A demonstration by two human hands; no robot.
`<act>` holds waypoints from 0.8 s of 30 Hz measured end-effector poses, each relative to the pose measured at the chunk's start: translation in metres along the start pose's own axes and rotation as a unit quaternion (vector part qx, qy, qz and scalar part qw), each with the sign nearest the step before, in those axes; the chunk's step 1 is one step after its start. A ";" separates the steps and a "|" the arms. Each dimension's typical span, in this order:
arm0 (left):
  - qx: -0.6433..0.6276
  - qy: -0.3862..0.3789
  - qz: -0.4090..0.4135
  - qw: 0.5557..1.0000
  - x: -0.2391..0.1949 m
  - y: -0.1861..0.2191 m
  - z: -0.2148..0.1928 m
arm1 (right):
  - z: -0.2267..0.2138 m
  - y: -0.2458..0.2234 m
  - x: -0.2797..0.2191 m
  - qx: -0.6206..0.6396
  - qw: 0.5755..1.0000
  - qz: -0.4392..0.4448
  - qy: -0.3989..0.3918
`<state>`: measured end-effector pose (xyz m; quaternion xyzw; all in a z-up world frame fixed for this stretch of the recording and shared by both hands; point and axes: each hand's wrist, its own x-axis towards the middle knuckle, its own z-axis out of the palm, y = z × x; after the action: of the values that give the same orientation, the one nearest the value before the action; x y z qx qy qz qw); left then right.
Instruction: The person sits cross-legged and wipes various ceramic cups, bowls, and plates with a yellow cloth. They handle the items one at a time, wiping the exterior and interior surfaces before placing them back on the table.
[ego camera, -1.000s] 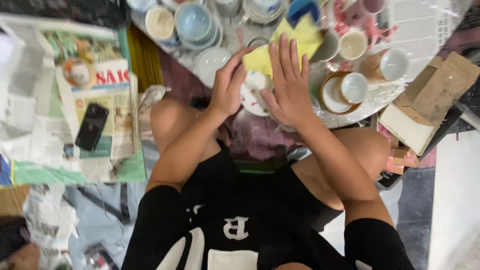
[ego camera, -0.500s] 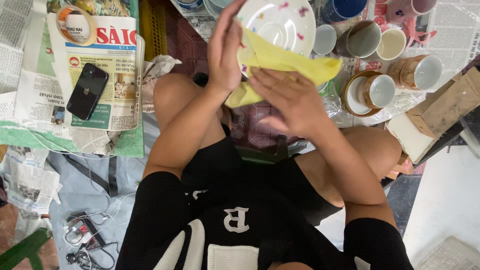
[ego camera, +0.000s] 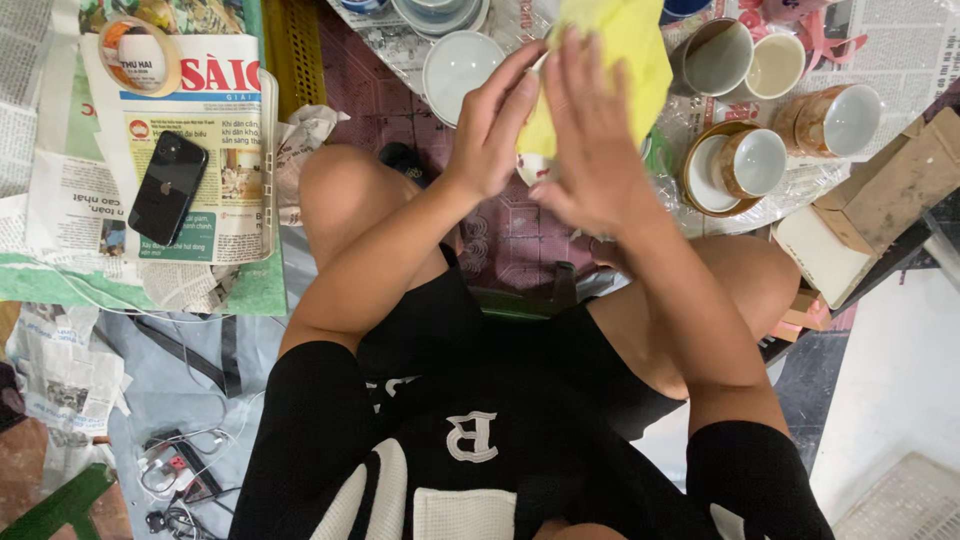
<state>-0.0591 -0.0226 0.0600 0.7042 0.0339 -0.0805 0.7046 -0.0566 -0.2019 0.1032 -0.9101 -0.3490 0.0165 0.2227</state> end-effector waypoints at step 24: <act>-0.105 -0.009 0.185 0.977 0.007 0.004 -0.006 | -0.070 0.020 -0.013 -0.047 0.999 -0.018 0.018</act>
<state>-0.0515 -0.0175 0.0632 0.6194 -0.0951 0.0494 0.7777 -0.0406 -0.2511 0.1558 -0.9135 -0.3614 -0.0202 0.1860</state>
